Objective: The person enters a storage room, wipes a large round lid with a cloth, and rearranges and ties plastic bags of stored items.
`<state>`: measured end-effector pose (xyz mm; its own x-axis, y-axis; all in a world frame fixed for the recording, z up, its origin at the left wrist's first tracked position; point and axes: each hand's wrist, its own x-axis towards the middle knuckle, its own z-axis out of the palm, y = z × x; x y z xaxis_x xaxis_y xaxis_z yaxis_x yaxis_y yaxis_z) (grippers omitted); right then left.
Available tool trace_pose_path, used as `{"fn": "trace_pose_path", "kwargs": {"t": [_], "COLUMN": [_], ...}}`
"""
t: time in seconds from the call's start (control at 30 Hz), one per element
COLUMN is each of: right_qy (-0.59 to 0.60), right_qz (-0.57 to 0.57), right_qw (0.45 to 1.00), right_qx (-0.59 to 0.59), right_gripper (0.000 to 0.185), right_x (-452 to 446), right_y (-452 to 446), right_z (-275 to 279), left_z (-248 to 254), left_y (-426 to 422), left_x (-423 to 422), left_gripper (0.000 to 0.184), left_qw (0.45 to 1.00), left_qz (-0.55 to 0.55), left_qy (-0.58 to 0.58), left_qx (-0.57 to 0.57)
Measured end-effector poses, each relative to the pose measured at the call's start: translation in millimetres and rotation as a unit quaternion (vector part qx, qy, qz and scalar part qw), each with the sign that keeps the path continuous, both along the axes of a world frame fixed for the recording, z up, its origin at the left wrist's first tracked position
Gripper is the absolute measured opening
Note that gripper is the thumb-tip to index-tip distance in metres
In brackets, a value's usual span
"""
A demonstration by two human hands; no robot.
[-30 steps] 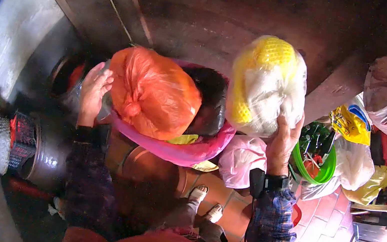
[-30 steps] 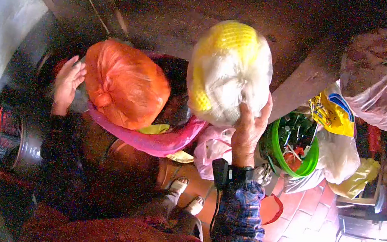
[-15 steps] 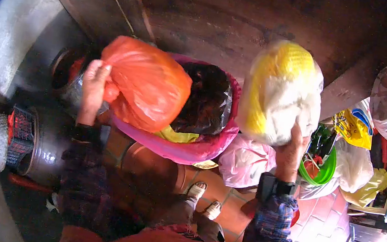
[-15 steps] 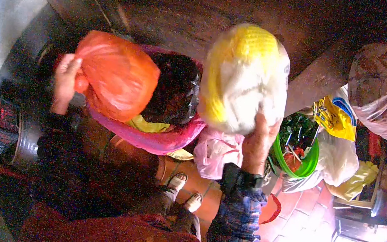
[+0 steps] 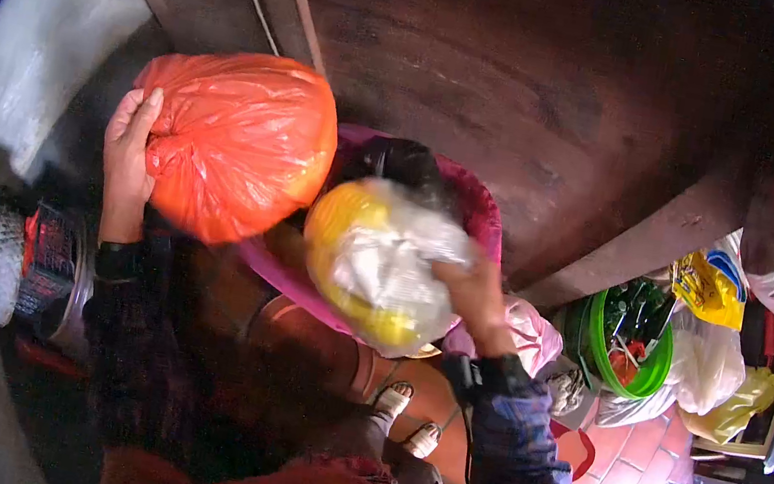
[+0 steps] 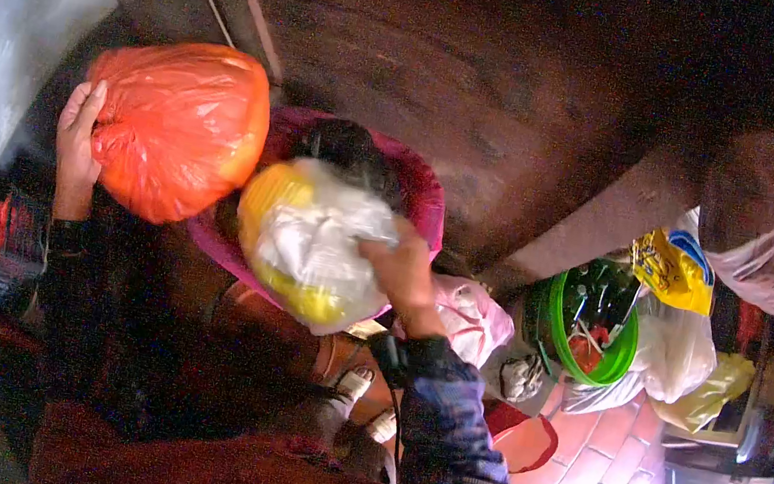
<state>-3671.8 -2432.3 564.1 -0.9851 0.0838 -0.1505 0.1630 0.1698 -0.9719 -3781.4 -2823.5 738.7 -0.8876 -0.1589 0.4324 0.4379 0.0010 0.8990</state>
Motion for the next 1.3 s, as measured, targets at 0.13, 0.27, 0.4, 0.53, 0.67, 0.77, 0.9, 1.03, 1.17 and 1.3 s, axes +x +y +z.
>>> {"fn": "trace_pose_path", "kwargs": {"t": [0.13, 0.27, 0.4, 0.53, 0.67, 0.77, 0.9, 1.03, 1.17, 1.3], "right_qy": [0.116, 0.179, 0.168, 0.148, 0.125, 0.109, 0.095, 0.097, 0.109, 0.116], "right_qz": [-0.146, -0.261, -0.302, -0.326, -0.333, -0.339, -0.352, -0.371, -0.408, -0.449], "right_qw": [0.972, 0.939, 0.929, 0.923, 0.921, 0.918, 0.913, 0.903, 0.885, 0.863], "right_qx": [-0.141, -0.134, -0.135, -0.141, -0.157, -0.172, -0.183, -0.192, -0.193, -0.201], "right_gripper": [0.042, 0.042, 0.042, 0.042, 0.042, 0.042, 0.042, 0.042, 0.042, 0.042], "right_x": [57, 126, 174, 208, 233, 252, 278, 295, 323, 366], "right_y": [59, 107, 124, 125, 118, 112, 113, 125, 148, 157], "right_z": [56, 45, 30, 18, 3, -7, -18, -21, -19, -17], "left_z": [-13, -44, -100, -89, -105, -129, -190, -216, -212, -180], "left_y": [-3, 1, 71, 186, 311, 394, 453, 441, 409, 393], "left_x": [14, -10, -36, 22, 66, 87, 108, 122, 146, 173], "left_gripper": [0.010, 0.025, 0.020, 0.033, 0.030, 0.032, 0.040, 0.045, 0.034, 0.028], "left_qw": [0.995, 0.991, 0.858, 0.860, 0.888, 0.887, 0.889, 0.730, 0.876, 0.908], "left_qz": [0.050, -0.097, 0.120, 0.078, -0.246, -0.418, -0.343, -0.486, -0.380, -0.327], "left_qy": [0.040, -0.091, -0.071, 0.225, 0.238, 0.050, 0.076, -0.114, -0.058, -0.006], "left_qx": [-0.077, 0.006, -0.494, -0.451, -0.308, -0.189, -0.292, -0.467, -0.293, -0.260]}}
